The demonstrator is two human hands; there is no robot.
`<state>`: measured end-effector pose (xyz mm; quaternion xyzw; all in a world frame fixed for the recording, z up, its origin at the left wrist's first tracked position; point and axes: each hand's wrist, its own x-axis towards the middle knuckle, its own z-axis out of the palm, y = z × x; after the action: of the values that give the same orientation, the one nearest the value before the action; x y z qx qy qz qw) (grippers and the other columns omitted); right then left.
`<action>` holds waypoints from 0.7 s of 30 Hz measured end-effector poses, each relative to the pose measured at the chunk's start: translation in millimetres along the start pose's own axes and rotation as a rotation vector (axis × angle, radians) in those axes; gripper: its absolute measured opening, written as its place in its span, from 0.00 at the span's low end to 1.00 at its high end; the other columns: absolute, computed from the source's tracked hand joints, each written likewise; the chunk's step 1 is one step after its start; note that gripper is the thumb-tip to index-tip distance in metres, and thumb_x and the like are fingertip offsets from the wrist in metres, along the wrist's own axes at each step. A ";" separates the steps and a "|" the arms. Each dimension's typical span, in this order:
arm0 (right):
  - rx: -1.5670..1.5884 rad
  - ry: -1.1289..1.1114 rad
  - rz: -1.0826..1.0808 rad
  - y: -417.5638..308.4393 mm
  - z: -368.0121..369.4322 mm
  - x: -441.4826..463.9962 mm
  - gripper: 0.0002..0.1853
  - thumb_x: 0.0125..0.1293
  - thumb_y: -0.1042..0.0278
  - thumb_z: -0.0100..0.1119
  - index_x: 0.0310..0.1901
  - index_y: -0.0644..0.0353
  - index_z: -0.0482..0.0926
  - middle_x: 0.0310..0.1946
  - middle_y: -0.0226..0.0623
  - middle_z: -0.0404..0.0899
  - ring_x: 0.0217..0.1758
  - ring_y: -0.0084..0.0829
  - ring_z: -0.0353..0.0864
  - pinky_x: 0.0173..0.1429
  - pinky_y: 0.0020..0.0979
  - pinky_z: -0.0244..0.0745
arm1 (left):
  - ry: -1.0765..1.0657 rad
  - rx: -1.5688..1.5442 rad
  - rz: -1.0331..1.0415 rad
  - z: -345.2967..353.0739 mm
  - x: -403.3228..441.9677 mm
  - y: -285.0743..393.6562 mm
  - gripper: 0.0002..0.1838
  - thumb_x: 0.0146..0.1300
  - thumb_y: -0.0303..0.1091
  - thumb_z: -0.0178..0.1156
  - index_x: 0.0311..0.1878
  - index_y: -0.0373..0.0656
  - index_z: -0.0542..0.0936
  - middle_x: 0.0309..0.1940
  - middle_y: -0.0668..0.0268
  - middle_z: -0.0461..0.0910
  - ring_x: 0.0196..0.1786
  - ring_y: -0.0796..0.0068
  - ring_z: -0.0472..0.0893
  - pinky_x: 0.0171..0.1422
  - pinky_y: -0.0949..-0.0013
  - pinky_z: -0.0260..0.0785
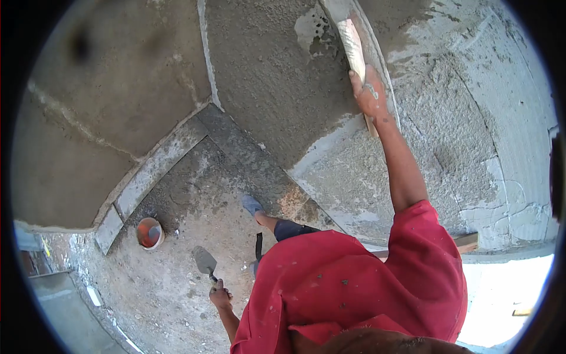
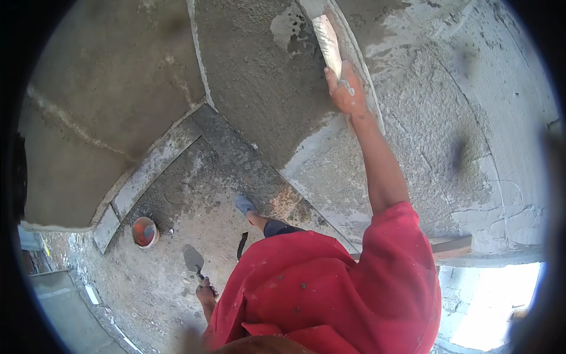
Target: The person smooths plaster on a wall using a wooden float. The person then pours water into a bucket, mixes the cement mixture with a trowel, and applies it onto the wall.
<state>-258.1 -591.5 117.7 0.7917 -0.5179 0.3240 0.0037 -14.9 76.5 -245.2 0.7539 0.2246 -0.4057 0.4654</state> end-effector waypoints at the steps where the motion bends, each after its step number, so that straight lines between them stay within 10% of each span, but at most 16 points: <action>1: -0.002 0.029 -0.021 4.6 -10.8 -16.0 0.27 0.78 0.44 0.52 0.57 0.66 0.73 0.44 0.61 0.81 0.52 0.64 0.80 0.58 0.55 0.73 | 0.018 -0.010 0.005 -4.6 -12.1 -5.5 0.16 0.71 0.44 0.69 0.40 0.46 0.73 0.17 0.71 0.69 0.12 0.78 0.67 0.13 0.71 0.57; 7: 0.588 0.235 0.055 -68.0 -56.6 58.3 0.21 0.81 0.49 0.52 0.44 0.63 0.72 0.23 0.31 0.73 0.20 0.24 0.73 0.27 0.32 0.71 | 0.136 -0.127 -0.071 -17.9 -54.5 -10.8 0.16 0.71 0.45 0.68 0.40 0.47 0.73 0.17 0.72 0.69 0.12 0.79 0.67 0.13 0.71 0.58; 10: 0.056 0.239 -0.097 -64.7 2.3 93.4 0.28 0.76 0.42 0.55 0.48 0.68 0.73 0.45 0.68 0.80 0.53 0.72 0.77 0.57 0.59 0.73 | 0.035 -0.138 -0.004 -1.7 -25.7 7.4 0.16 0.71 0.45 0.69 0.38 0.48 0.74 0.17 0.73 0.69 0.13 0.80 0.67 0.14 0.72 0.58; 21: 0.119 0.182 -0.006 -62.4 -8.2 75.6 0.23 0.78 0.47 0.53 0.49 0.65 0.73 0.39 0.63 0.83 0.47 0.65 0.84 0.51 0.55 0.77 | 0.129 -0.196 0.031 -9.6 -68.1 9.2 0.20 0.73 0.51 0.66 0.38 0.46 0.74 0.16 0.72 0.68 0.12 0.80 0.67 0.14 0.74 0.58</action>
<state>-191.8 -621.6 183.8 0.7595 -0.4930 0.4245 0.0046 -43.2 83.3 -182.3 0.7327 0.2809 -0.3252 0.5277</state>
